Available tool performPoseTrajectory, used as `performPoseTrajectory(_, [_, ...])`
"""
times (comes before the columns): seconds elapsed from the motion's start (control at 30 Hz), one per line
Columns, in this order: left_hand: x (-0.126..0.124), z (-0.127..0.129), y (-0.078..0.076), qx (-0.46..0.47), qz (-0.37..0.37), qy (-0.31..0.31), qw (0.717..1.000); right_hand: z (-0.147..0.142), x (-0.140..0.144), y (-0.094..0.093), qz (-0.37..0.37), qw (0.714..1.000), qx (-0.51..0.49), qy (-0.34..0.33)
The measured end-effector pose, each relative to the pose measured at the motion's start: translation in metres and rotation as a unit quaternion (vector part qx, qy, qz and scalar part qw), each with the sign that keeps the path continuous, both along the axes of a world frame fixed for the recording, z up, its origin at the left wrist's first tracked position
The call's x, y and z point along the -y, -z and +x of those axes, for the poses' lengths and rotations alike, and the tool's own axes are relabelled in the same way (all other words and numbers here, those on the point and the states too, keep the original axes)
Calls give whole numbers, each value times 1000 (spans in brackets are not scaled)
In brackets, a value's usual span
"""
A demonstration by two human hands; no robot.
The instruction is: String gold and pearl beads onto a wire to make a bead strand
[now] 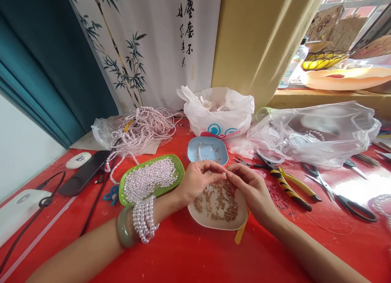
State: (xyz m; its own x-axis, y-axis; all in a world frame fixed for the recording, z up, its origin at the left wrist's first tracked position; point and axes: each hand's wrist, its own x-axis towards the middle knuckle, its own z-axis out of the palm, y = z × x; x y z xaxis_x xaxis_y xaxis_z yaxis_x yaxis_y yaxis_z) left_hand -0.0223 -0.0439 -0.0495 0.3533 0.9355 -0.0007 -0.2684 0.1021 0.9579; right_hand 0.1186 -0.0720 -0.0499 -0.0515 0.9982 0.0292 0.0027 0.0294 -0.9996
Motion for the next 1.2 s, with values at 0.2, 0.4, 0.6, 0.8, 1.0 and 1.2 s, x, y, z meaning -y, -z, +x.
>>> performPoseTrajectory(0.2, [0, -1, 2, -12, 4, -6, 1000, 0, -1, -2, -3, 1000, 12, -14])
performPoseTrajectory(0.4, [2, -1, 2, -26, 21, -15, 999, 1, -1, 0, -6, 1000, -2, -22])
performPoseTrajectory(0.6, [2, -1, 1, -10, 6, -29, 1000, 4, -3, 2, -22, 999, -36, -31])
performPoseTrajectory(0.8, [1, 0, 6, 13, -10, -49, 999, 3, -2, 4, -2, 1000, -28, 7])
performPoseTrajectory(1.0, [-1, 0, 12, -25, 6, -78, 997, -4, 5, 6, 70, 996, 36, 50])
performPoseTrajectory(1.2, [0, 0, 11, -56, 54, -89, 993, -5, 6, 11, 130, 985, 88, 67])
